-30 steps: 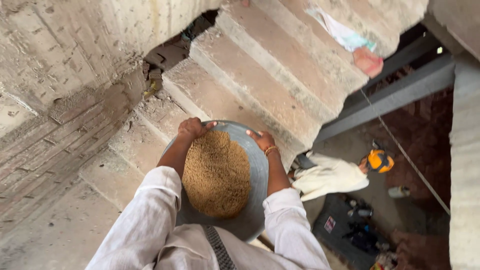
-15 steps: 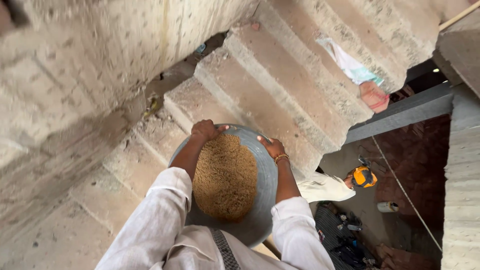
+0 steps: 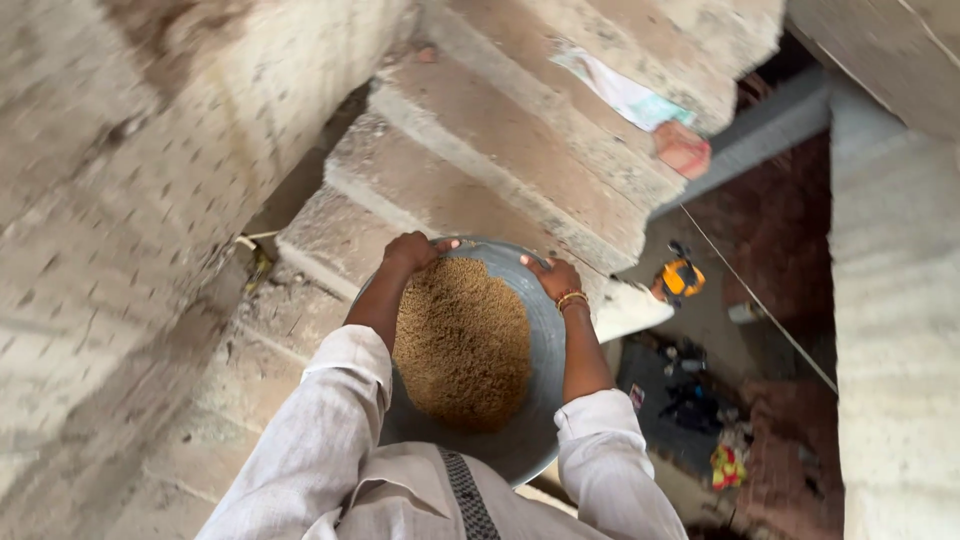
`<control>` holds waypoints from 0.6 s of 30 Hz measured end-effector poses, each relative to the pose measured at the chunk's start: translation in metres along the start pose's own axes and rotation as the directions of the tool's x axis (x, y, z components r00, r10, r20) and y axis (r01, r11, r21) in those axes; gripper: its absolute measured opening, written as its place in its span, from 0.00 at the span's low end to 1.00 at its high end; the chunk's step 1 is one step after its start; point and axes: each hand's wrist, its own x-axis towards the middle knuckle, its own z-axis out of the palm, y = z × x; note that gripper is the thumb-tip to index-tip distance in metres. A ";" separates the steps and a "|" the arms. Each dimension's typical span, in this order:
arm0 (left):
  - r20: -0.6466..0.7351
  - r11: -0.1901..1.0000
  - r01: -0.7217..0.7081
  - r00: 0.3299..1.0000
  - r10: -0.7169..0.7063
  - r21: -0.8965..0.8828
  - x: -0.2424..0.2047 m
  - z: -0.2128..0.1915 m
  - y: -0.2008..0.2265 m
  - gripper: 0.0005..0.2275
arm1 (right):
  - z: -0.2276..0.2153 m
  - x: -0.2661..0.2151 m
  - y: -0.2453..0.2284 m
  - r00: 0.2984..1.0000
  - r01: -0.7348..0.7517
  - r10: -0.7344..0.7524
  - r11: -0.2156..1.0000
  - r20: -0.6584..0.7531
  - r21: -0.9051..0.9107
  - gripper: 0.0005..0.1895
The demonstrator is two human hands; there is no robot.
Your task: The person carries a large metal basin up and down a staircase inside an unfinished building. They first carry the empty basin down the stairs, fill it with sand from a pile, carry the full basin up the stairs, and pour the sand out, then return down to refill the basin.
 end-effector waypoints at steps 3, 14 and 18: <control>0.023 0.997 -0.068 0.997 0.069 -0.027 0.015 -0.007 0.022 0.40 | -0.039 -0.015 -0.016 0.997 -0.070 0.071 0.992 0.006 -0.102 0.56; 0.069 0.988 -0.122 0.991 0.116 0.095 0.061 -0.007 0.109 0.35 | -0.054 -0.007 0.039 0.950 -0.313 0.311 0.947 0.038 0.075 0.56; 0.112 0.963 -0.166 0.983 0.144 0.213 0.081 -0.005 0.114 0.41 | 0.008 0.057 0.124 0.981 -0.085 0.082 0.996 -0.176 -0.007 0.59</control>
